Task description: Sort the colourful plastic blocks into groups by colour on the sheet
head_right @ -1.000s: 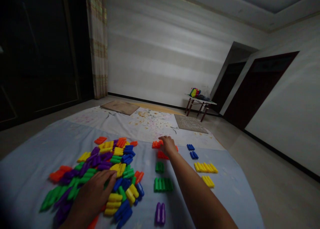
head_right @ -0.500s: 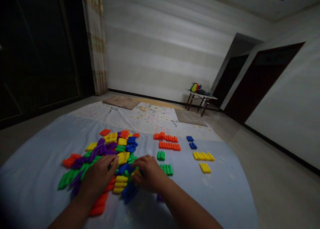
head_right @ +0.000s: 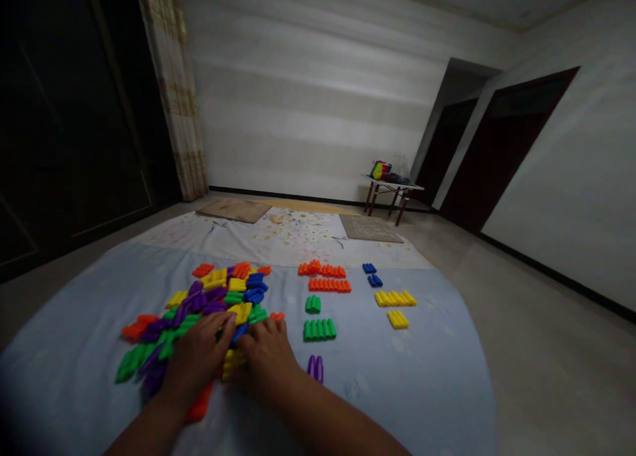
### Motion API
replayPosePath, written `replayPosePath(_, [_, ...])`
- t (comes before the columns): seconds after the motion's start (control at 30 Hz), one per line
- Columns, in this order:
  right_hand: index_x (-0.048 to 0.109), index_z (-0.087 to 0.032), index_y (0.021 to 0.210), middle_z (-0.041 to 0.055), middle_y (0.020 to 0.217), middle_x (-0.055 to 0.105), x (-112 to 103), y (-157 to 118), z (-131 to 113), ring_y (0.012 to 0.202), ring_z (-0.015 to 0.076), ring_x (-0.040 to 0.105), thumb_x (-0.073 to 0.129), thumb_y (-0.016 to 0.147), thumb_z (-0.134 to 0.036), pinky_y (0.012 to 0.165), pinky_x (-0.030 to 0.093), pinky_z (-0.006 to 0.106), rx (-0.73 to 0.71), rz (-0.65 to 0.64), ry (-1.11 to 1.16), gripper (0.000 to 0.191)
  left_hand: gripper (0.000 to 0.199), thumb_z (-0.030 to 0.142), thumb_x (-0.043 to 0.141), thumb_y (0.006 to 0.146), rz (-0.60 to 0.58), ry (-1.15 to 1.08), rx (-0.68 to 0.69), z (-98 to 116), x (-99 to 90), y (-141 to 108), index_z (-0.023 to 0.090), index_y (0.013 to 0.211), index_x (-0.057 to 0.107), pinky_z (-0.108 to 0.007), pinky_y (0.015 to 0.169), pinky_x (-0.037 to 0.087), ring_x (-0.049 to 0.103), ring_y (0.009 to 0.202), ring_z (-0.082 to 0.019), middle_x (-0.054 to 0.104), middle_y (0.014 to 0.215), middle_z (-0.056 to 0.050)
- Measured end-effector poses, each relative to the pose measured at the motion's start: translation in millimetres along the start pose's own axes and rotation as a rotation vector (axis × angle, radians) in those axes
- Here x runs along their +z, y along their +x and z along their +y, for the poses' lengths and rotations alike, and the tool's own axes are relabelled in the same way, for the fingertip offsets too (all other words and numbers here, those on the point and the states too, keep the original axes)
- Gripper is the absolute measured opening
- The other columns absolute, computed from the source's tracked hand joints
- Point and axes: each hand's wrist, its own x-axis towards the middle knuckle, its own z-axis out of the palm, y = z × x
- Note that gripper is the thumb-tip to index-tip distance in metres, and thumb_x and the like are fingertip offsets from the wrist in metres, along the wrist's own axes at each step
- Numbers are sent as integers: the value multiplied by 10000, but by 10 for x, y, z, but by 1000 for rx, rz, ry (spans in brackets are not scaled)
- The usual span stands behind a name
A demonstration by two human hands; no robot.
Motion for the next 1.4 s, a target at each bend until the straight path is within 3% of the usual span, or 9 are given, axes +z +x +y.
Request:
replayPosePath(0.17, [592, -224, 976, 65, 1029, 606, 19, 46, -78, 1031, 246, 468, 612, 765, -372, 907, 327, 443, -5, 1, 2, 258, 372, 359, 307, 874, -12, 36, 32, -81, 43, 18, 163, 882, 622, -303, 780, 469, 623, 852, -191, 683, 902, -87])
replayPosePath(0.3, [607, -234, 952, 25, 948, 645, -130, -84, 50, 950, 197, 539, 651, 738, -306, 873, 378, 366, 52, 83, 230, 230, 379, 351, 304, 871, -11, 74, 87, -136, 42, 25, 166, 903, 633, -300, 795, 470, 624, 883, -198, 685, 930, -89])
replayPosePath(0.53, [631, -200, 1024, 54, 981, 653, -578, -547, 923, 906, 168, 584, 501, 826, -275, 824, 442, 303, 342, 361, 439, 249, 383, 400, 339, 864, 20, 110, 83, -51, 39, 29, 166, 906, 639, -289, 784, 474, 636, 855, -187, 694, 917, -71])
replayPosePath(0.67, [665, -167, 971, 74, 950, 667, -607, -788, 1439, 898, 182, 593, 436, 828, -261, 824, 440, 305, 491, 310, 369, 286, 365, 414, 361, 854, -52, 102, 97, 42, 15, 70, 191, 894, 647, -292, 788, 473, 638, 859, -181, 697, 922, -49])
replayPosePath(0.8, [664, -175, 973, 51, 895, 687, -530, -949, 1715, 796, 170, 614, 424, 820, -274, 713, 456, 273, 599, 210, 424, 301, 347, 419, 379, 843, -140, 76, 137, 213, -75, 181, 214, 882, 655, -282, 791, 476, 639, 874, -171, 698, 934, -32])
replayPosePath(0.93, [654, -175, 1004, 72, 938, 674, -515, -1015, 1772, 873, 183, 591, 465, 811, -292, 777, 421, 283, 664, 233, 259, 295, 351, 430, 388, 842, -191, 50, 155, 495, -117, 266, 218, 910, 659, -280, 771, 488, 641, 875, -170, 698, 947, -25])
replayPosePath(1.07, [633, -172, 1042, 86, 947, 645, -584, -1044, 1718, 880, 195, 570, 552, 767, -432, 784, 407, 289, 725, 232, 175, 388, 340, 430, 404, 842, -188, 6, 261, 699, 34, 164, 230, 931, 664, -299, 787, 491, 640, 878, -171, 700, 938, -20])
replayPosePath(1.23, [612, -193, 1077, 75, 968, 620, -616, -1086, 1642, 923, 219, 549, 714, 597, -443, 792, 399, 306, 707, 117, 182, 551, 317, 448, 495, 795, -167, 64, 473, 588, 321, -76, 282, 1012, 655, -388, 853, 454, 610, 975, -213, 674, 1058, -26])
replayPosePath(1.4, [586, -217, 1127, 76, 1070, 601, -594, -1095, 1645, 1010, 227, 515, 672, 650, -302, 864, 367, 333, 636, 87, 155, 492, 275, 418, 509, 798, -195, 138, 574, 393, 379, -116, 370, 1041, 628, -434, 907, 366, 575, 1035, -217, 628, 1164, 8])
